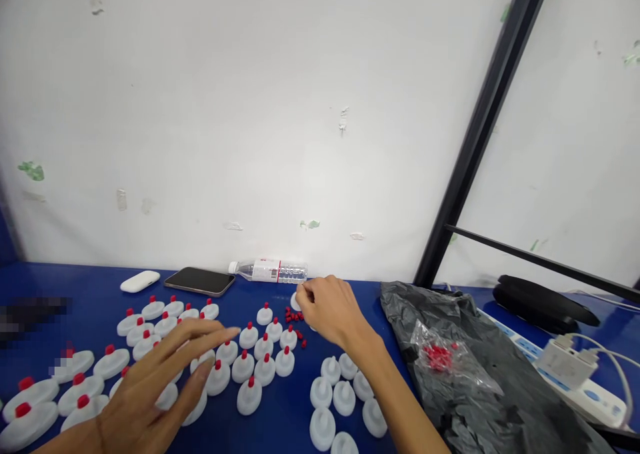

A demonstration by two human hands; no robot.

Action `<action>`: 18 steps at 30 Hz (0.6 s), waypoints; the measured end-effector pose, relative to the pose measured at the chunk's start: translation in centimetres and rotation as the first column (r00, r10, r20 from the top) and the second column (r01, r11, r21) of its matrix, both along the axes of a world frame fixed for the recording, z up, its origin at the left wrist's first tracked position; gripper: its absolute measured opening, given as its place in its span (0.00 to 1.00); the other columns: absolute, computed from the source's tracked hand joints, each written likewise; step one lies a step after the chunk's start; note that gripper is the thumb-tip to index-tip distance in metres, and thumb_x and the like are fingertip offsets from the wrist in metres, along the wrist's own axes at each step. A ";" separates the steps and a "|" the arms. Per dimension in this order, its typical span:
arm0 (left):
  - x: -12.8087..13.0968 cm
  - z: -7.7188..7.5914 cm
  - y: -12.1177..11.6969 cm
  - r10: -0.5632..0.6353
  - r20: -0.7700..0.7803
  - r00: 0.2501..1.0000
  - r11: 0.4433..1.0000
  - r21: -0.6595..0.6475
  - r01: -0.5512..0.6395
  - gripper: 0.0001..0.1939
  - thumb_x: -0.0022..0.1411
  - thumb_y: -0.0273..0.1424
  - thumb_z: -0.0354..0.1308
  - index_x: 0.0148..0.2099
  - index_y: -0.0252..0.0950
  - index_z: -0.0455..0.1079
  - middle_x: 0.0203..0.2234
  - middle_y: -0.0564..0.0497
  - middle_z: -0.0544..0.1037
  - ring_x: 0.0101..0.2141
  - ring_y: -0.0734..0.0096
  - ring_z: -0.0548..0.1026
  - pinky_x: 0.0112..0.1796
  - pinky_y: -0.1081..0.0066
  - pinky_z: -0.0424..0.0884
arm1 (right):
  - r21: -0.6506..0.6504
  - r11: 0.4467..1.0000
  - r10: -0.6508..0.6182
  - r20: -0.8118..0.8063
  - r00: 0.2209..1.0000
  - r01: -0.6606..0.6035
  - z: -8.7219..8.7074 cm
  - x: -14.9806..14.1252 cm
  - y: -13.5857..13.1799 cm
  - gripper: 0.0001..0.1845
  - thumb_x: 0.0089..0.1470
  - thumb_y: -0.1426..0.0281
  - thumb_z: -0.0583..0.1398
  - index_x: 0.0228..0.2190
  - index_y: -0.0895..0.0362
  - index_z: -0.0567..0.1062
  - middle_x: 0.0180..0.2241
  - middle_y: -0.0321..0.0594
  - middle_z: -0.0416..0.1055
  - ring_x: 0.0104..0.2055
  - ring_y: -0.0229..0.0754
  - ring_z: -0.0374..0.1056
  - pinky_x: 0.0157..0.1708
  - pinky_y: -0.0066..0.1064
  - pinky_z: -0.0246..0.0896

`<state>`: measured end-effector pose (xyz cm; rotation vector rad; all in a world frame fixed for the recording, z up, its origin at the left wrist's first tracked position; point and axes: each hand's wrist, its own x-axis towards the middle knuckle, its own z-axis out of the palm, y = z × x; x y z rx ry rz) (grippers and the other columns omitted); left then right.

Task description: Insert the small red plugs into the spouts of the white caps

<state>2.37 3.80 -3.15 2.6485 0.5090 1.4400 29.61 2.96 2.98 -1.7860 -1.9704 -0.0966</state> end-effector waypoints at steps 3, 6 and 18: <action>0.0 -0.1 -0.2 -0.128 -0.053 0.990 0.990 0.044 0.131 0.25 0.71 0.17 0.46 0.64 0.42 0.66 0.47 0.45 0.74 0.47 0.66 0.75 0.47 0.69 0.76 | -0.043 0.994 -0.098 0.114 0.989 0.103 -0.6 1.1 0.6 0.26 0.66 0.67 0.52 0.15 0.53 0.61 0.16 0.35 0.60 0.21 0.40 0.57 0.26 0.36 0.39; 0.0 -0.1 -0.3 -0.176 -0.073 0.982 0.983 0.040 0.180 0.25 0.70 0.15 0.44 0.62 0.40 0.66 0.46 0.44 0.74 0.46 0.65 0.75 0.45 0.68 0.77 | -0.066 0.977 -0.187 0.208 0.960 0.204 -1.0 1.8 1.0 0.25 0.68 0.66 0.50 0.21 0.54 0.74 0.24 0.43 0.75 0.29 0.47 0.71 0.27 0.35 0.45; -0.1 0.3 -0.4 -0.189 -0.104 0.977 0.979 0.055 0.195 0.25 0.68 0.14 0.44 0.59 0.41 0.66 0.43 0.46 0.75 0.42 0.66 0.75 0.42 0.69 0.77 | -0.173 0.891 -0.343 0.350 0.872 0.419 -1.9 3.3 1.4 0.22 0.70 0.65 0.50 0.38 0.62 0.81 0.41 0.60 0.80 0.47 0.60 0.77 0.44 0.47 0.65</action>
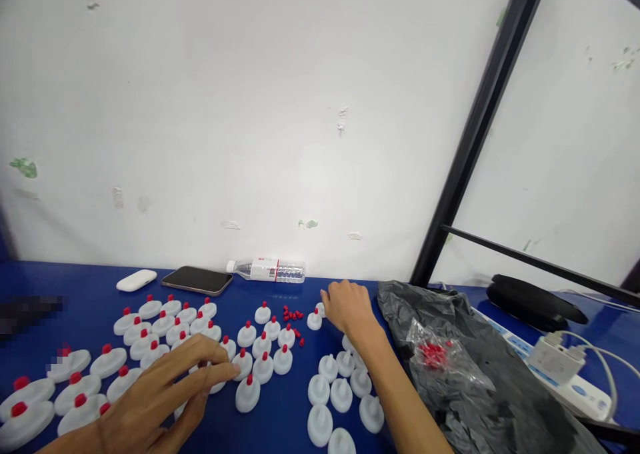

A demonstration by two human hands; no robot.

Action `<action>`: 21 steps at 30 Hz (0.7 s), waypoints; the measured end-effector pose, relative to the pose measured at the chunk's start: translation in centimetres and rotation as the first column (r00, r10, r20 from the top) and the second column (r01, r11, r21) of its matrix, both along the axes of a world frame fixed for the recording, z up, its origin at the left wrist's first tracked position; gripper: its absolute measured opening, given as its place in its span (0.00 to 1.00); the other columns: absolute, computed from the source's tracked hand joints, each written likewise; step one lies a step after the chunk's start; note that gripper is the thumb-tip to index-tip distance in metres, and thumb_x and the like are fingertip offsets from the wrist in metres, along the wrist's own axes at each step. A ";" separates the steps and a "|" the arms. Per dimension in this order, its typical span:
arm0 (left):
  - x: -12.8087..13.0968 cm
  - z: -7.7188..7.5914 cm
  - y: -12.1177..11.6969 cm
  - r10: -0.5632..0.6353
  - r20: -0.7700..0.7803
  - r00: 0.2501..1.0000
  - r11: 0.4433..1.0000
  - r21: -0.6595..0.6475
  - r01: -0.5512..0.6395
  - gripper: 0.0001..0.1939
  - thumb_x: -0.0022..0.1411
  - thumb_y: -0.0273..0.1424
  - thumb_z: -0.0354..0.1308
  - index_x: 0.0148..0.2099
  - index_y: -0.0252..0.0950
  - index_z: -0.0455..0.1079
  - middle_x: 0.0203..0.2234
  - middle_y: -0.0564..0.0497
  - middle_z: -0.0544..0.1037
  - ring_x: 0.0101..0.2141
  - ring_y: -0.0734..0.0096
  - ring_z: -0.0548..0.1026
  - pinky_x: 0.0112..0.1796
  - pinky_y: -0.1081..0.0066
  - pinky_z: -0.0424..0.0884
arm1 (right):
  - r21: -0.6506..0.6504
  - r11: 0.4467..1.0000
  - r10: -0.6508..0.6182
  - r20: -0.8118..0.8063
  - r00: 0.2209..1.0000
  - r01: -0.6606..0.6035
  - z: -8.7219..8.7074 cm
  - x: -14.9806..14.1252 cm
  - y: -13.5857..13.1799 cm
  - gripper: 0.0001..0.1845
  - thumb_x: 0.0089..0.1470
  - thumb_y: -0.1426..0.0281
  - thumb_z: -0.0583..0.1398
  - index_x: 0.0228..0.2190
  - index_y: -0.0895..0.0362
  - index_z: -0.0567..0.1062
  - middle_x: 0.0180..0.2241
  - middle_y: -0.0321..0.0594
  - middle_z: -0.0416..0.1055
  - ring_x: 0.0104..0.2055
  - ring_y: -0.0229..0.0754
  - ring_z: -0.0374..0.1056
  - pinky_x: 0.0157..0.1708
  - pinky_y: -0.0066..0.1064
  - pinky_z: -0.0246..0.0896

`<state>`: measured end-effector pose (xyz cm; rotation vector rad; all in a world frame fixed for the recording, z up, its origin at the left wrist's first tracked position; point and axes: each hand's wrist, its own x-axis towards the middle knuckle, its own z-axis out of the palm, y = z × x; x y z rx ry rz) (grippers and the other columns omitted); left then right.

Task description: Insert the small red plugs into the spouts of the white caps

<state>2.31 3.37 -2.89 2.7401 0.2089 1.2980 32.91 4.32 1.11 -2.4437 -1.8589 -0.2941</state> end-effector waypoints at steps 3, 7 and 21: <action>0.1 0.0 -0.1 0.011 0.006 1.000 1.000 -0.008 -0.011 0.24 0.68 0.14 0.43 0.58 0.41 0.67 0.41 0.46 0.77 0.40 0.66 0.76 0.42 0.69 0.77 | -0.006 1.000 0.005 -0.076 0.997 -0.005 1.7 0.1 -0.9 0.21 0.69 0.66 0.50 0.40 0.62 0.80 0.45 0.65 0.79 0.50 0.64 0.76 0.47 0.49 0.63; 0.0 -0.5 -0.1 0.048 0.031 0.998 0.998 0.047 -0.049 0.24 0.67 0.15 0.44 0.57 0.40 0.68 0.39 0.49 0.79 0.36 0.71 0.78 0.38 0.73 0.75 | -0.268 0.936 0.109 -0.396 0.912 -0.228 3.6 0.7 -2.6 0.11 0.61 0.64 0.60 0.37 0.54 0.82 0.29 0.42 0.83 0.31 0.46 0.78 0.34 0.34 0.67; -0.2 0.4 -0.7 0.039 0.087 0.995 0.989 0.141 -0.051 0.23 0.60 0.14 0.51 0.53 0.38 0.69 0.35 0.48 0.76 0.35 0.62 0.72 0.38 0.60 0.73 | -0.090 0.838 0.318 -0.721 0.616 -0.538 3.3 -0.9 -2.7 0.09 0.52 0.62 0.69 0.34 0.54 0.82 0.27 0.35 0.81 0.25 0.39 0.75 0.26 0.26 0.66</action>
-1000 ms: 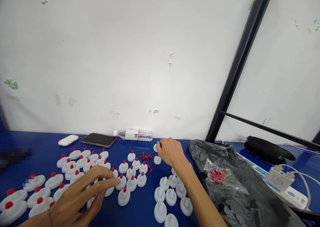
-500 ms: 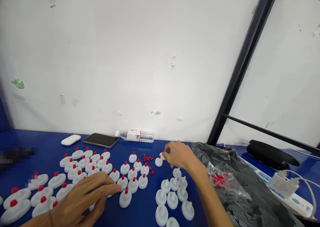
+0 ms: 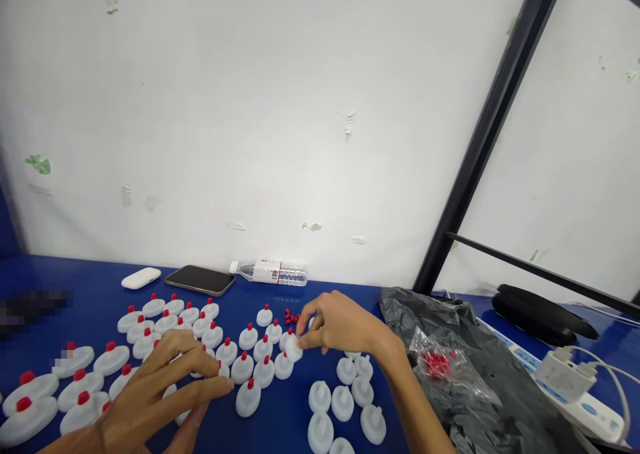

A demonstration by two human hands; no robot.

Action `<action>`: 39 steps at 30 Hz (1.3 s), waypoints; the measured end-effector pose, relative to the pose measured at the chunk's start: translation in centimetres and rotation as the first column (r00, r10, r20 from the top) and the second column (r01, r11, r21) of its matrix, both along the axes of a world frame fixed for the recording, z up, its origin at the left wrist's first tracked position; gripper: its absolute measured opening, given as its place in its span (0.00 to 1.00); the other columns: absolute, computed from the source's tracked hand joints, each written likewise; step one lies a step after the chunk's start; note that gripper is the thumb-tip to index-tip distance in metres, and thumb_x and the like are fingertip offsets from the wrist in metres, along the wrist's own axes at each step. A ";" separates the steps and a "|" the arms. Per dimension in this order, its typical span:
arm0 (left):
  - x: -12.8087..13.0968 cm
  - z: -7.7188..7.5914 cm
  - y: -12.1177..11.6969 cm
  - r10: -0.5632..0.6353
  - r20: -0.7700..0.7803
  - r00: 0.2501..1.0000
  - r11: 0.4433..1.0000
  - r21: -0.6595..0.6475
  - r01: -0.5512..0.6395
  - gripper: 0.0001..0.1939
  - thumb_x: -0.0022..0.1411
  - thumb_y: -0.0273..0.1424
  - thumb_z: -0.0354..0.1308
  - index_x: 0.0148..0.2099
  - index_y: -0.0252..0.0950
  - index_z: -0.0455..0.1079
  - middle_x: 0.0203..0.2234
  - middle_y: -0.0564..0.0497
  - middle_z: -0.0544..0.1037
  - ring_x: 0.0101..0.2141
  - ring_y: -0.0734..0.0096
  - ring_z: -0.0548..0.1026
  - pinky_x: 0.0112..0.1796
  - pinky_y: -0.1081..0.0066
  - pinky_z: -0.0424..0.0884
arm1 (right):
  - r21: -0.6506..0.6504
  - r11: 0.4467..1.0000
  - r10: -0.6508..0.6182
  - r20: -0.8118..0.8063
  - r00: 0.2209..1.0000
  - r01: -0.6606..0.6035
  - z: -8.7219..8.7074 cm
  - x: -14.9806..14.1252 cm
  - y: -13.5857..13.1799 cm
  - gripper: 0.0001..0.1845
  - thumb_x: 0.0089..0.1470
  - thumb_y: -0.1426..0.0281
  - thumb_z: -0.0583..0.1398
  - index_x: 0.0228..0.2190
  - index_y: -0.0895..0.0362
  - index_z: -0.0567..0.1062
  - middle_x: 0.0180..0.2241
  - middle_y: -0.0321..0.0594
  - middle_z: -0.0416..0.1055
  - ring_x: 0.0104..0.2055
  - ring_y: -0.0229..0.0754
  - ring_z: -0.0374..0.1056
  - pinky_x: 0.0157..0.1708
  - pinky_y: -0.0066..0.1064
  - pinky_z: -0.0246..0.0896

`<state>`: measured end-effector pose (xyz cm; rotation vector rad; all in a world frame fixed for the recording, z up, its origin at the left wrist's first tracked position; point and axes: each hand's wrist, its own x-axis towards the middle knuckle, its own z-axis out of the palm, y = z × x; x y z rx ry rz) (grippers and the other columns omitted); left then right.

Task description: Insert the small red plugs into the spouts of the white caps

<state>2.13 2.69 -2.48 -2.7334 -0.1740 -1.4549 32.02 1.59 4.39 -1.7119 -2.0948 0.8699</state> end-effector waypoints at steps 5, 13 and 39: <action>0.5 -0.9 0.1 0.140 -0.058 0.988 0.987 -0.077 -0.144 0.19 0.71 0.28 0.55 0.62 0.41 0.67 0.54 0.42 0.70 0.53 0.54 0.69 0.49 0.59 0.73 | -0.008 0.988 0.136 -0.390 0.911 -0.152 -0.2 -3.5 -0.5 0.17 0.50 0.57 0.73 0.36 0.56 0.83 0.28 0.37 0.81 0.27 0.39 0.75 0.29 0.27 0.70; 0.8 -0.9 0.7 0.123 -0.061 0.991 0.989 -0.075 -0.127 0.18 0.73 0.21 0.53 0.62 0.40 0.65 0.44 0.50 0.77 0.46 0.63 0.72 0.55 0.57 0.61 | -0.031 0.980 0.153 -0.515 0.843 -0.196 -0.2 -4.8 -0.8 0.15 0.50 0.60 0.74 0.37 0.54 0.83 0.29 0.34 0.82 0.25 0.37 0.74 0.29 0.26 0.67; 1.2 -0.9 0.2 0.225 -0.063 0.972 0.957 -0.171 -0.233 0.18 0.72 0.24 0.51 0.62 0.41 0.65 0.41 0.51 0.73 0.45 0.58 0.64 0.49 0.59 0.58 | 0.119 0.969 -0.248 0.456 0.855 0.217 -1.9 -2.1 1.2 0.10 0.44 0.72 0.75 0.31 0.51 0.83 0.20 0.30 0.77 0.25 0.40 0.75 0.27 0.28 0.57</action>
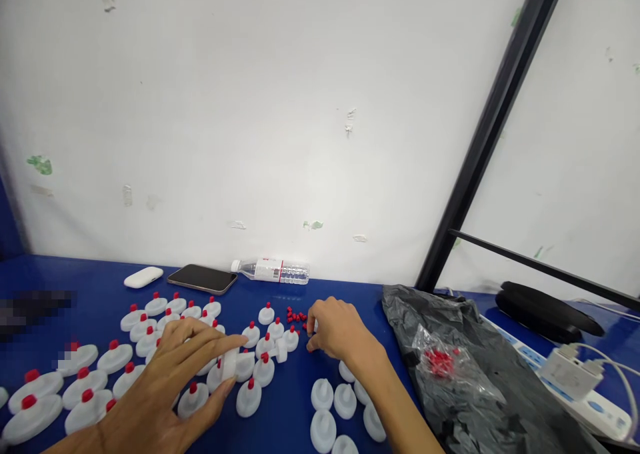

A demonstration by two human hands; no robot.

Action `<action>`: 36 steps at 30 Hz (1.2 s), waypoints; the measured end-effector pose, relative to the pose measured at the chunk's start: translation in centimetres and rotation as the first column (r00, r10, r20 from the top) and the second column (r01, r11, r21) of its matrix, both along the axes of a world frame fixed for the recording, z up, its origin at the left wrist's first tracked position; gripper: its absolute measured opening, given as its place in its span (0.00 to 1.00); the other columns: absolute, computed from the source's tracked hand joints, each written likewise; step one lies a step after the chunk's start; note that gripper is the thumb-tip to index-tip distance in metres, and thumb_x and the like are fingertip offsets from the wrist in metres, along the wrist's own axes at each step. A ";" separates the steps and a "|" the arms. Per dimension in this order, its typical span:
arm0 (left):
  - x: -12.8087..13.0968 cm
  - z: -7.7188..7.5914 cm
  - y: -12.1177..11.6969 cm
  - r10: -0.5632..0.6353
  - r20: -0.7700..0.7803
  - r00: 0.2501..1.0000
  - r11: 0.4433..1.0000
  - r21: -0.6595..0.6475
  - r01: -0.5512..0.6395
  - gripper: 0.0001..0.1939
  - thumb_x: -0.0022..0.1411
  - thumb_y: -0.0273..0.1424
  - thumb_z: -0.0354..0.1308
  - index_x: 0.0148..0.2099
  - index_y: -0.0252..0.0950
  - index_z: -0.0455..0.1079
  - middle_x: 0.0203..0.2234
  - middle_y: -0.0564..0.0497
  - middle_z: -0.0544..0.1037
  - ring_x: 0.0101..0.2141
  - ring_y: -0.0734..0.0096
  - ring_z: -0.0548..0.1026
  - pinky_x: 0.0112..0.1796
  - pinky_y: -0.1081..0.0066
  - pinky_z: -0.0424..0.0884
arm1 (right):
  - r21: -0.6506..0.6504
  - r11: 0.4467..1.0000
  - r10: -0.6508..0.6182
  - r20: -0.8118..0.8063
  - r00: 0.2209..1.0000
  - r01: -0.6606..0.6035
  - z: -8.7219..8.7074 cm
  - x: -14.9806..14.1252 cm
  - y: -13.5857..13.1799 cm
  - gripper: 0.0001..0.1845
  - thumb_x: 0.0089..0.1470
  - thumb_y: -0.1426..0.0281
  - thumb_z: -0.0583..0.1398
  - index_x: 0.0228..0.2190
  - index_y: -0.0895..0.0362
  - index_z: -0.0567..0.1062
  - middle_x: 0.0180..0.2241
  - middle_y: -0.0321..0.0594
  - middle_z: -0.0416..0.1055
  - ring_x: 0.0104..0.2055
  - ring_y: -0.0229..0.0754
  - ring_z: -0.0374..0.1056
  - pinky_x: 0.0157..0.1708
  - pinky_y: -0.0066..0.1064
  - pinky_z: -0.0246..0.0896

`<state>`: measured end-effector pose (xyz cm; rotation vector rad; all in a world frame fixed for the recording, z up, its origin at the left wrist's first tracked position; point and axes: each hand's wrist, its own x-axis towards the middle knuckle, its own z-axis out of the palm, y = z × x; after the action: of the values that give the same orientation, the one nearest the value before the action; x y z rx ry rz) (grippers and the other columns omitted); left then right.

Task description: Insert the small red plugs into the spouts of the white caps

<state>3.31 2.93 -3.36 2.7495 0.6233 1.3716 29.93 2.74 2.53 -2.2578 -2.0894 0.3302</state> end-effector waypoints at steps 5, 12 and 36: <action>-0.2 -0.1 0.1 0.002 -0.023 1.000 1.000 -0.023 -0.003 0.19 0.73 0.24 0.49 0.63 0.41 0.64 0.43 0.50 0.73 0.46 0.58 0.64 0.50 0.58 0.59 | -0.033 0.999 -0.003 -0.023 1.000 0.002 -0.4 0.0 0.1 0.08 0.44 0.75 0.73 0.22 0.53 0.81 0.18 0.32 0.75 0.24 0.41 0.74 0.26 0.28 0.57; -0.5 -0.2 0.9 -0.007 -0.084 0.996 0.999 0.035 0.009 0.22 0.73 0.25 0.52 0.66 0.39 0.62 0.43 0.49 0.75 0.46 0.59 0.66 0.48 0.58 0.65 | 0.076 0.993 0.107 -0.215 0.971 -0.093 -0.1 0.3 -0.4 0.07 0.48 0.78 0.68 0.24 0.55 0.80 0.19 0.32 0.75 0.25 0.41 0.74 0.29 0.29 0.61; -0.6 -1.0 1.9 0.043 0.046 0.998 0.994 0.098 -0.047 0.20 0.79 0.34 0.49 0.70 0.43 0.61 0.45 0.48 0.80 0.46 0.62 0.77 0.49 0.63 0.74 | 0.180 0.921 0.340 -0.803 0.489 -0.346 0.0 -3.6 -1.0 0.15 0.60 0.57 0.68 0.37 0.56 0.80 0.29 0.36 0.80 0.25 0.34 0.71 0.22 0.22 0.59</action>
<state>2.71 4.87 -4.38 2.7889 0.6355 1.5078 26.29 1.72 2.53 -1.1764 -1.8903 1.1562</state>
